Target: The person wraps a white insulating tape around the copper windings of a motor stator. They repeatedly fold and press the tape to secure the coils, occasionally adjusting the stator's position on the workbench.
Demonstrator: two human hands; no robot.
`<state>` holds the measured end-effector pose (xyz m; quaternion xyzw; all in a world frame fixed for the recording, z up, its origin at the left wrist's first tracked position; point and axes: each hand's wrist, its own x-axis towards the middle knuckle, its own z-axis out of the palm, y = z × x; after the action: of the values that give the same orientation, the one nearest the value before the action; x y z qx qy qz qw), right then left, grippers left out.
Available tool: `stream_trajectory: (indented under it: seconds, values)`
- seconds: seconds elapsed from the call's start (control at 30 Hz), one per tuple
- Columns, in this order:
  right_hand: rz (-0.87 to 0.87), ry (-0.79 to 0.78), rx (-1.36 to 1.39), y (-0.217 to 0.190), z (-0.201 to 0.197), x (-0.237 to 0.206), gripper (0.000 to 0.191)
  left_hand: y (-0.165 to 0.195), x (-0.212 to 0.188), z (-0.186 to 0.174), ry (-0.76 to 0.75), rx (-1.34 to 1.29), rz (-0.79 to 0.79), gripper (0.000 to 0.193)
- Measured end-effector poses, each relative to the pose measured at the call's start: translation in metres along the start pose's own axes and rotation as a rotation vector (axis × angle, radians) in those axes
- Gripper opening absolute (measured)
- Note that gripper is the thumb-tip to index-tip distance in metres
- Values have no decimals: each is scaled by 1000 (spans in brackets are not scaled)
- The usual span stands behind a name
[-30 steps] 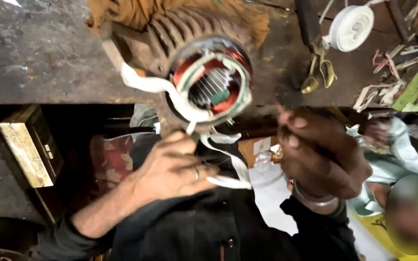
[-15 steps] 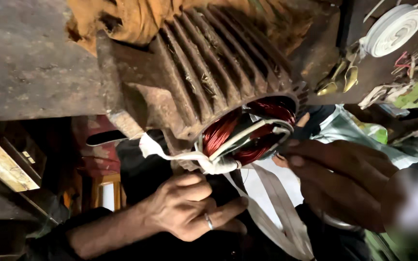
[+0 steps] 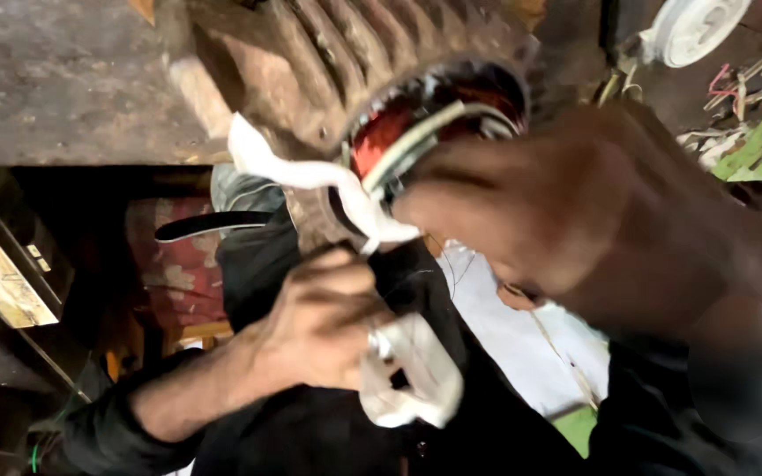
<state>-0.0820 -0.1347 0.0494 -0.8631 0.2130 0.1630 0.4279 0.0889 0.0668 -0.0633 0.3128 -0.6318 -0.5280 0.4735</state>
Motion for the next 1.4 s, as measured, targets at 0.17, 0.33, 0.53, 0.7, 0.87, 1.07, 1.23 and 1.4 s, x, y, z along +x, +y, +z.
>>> stream_trajectory:
  seconds: [0.17, 0.33, 0.53, 0.7, 0.87, 1.07, 1.23, 1.4]
  values:
    - [-205, 173, -284, -11, -13, -1, 15, -2, 2, 5, 228, -26, 37, 18]
    - [-169, 182, -323, -16, -3, -17, 19, 8, -4, 3, 302, -90, -115, 11]
    - [-308, 281, -134, 18, 30, 3, 13, 6, -10, 14, 361, 126, -166, 19]
    - [-258, 187, -396, 26, 29, -10, 17, 8, -9, 21, 389, 241, -121, 23]
    - [-69, 25, -331, 1, 13, -6, 28, 15, -4, 31, 413, 243, -209, 34]
    - [-113, 47, -86, 15, 23, 19, 34, 30, 19, 36, 346, 555, -176, 42]
    - [-8, 34, -92, 17, 29, 21, 35, 34, 28, 47, 252, 836, -99, 22]
    - [-74, 526, -176, -11, 47, -29, 25, 33, 22, 39, 287, 396, 57, 12]
